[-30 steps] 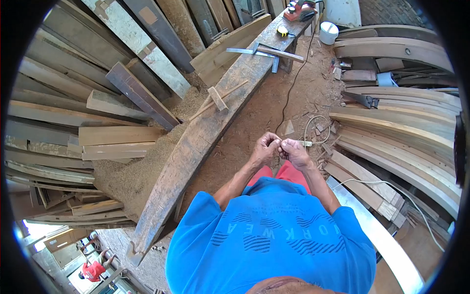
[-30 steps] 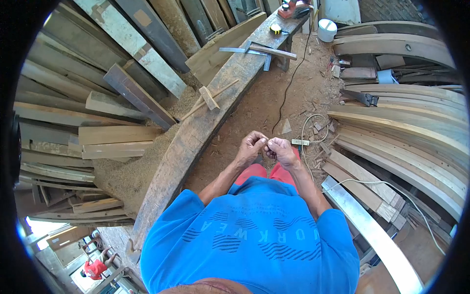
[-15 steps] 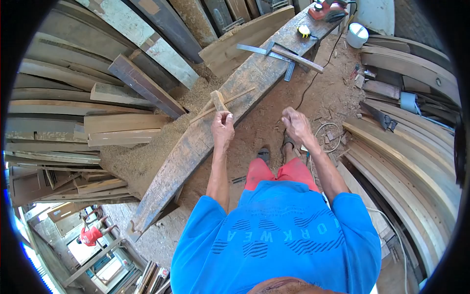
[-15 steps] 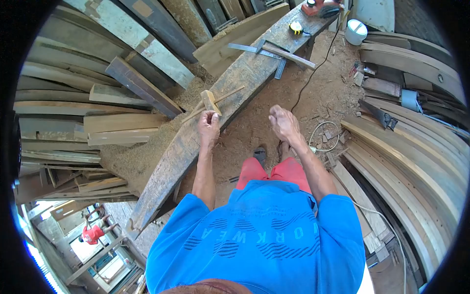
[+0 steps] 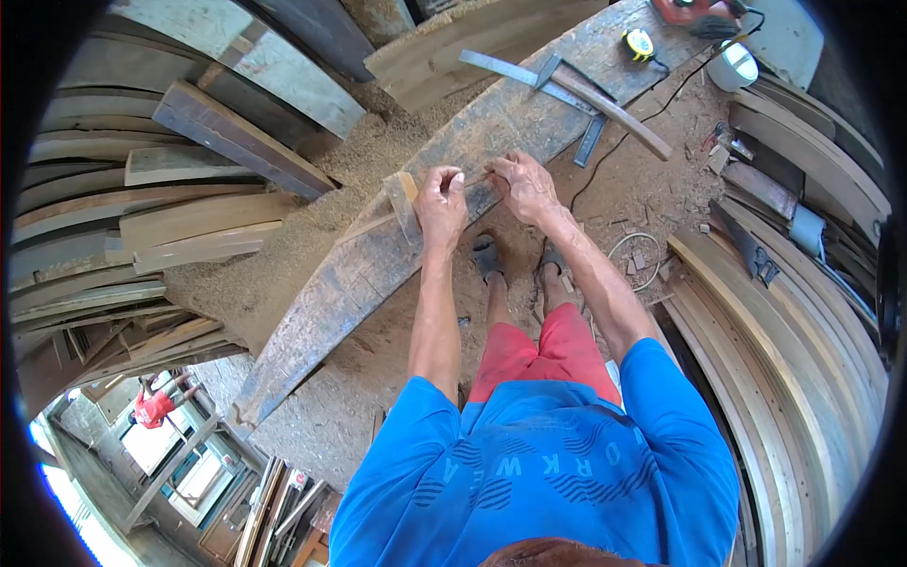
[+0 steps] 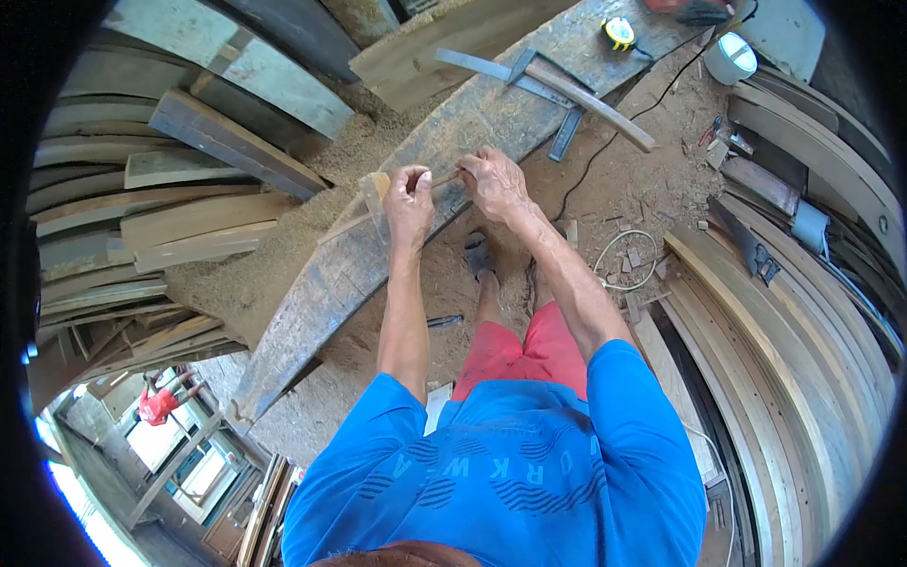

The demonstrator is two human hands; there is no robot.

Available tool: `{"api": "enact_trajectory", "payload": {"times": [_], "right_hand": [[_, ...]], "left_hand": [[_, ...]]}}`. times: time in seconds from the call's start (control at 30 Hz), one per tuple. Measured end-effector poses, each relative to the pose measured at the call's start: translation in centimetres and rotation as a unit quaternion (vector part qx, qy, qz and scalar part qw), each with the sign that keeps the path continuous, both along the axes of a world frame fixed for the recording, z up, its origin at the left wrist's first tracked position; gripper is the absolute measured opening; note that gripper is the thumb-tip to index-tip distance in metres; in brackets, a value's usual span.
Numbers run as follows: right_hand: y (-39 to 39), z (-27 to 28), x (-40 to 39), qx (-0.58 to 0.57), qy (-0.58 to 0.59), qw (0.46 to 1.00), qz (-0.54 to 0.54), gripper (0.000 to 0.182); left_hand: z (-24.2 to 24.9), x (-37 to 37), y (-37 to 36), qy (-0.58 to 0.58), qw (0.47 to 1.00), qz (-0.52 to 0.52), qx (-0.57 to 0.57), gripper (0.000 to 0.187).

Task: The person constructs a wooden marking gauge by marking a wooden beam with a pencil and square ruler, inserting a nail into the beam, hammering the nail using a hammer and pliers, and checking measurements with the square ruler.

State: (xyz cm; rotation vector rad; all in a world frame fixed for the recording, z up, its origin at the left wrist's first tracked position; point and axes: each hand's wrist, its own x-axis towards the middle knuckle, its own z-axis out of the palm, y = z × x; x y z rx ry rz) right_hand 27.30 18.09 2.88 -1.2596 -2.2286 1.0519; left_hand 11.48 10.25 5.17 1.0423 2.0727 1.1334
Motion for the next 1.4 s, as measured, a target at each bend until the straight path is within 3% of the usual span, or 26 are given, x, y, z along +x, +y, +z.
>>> {"api": "enact_trajectory", "payload": {"times": [0.13, 0.27, 0.5, 0.7, 0.9, 1.4], "right_hand": [[0.9, -3.1, -0.6, 0.074, 0.007, 0.997, 0.001, 0.014], [1.1, -3.7, -0.5, 0.045, -0.005, 0.999, 0.004, 0.014], [1.2, -4.4, -0.3, 0.070, 0.028, 0.997, -0.009, 0.014], [1.2, -4.5, -0.2, 0.077, 0.020, 0.997, -0.007, 0.015], [1.1, -4.9, -0.2, 0.083, 0.036, 0.996, -0.015, 0.013], [0.9, -4.6, -0.1, 0.100, 0.064, 0.993, -0.027, 0.014]], "left_hand": [[-2.9, 0.1, 1.2, -0.003, 1.000, 0.003, -0.013, 0.014], [-4.7, -0.2, 1.2, 0.055, 0.998, -0.019, -0.001, 0.013], [-3.8, -0.2, 1.6, 0.086, 0.994, -0.030, -0.060, 0.013], [-3.2, -0.7, 2.4, -0.036, 0.994, -0.004, -0.106, 0.013], [-2.8, -0.7, 2.8, 0.001, 0.988, -0.045, -0.149, 0.012], [-4.4, -0.4, 1.8, 0.035, 0.995, -0.028, -0.094, 0.011]]}}
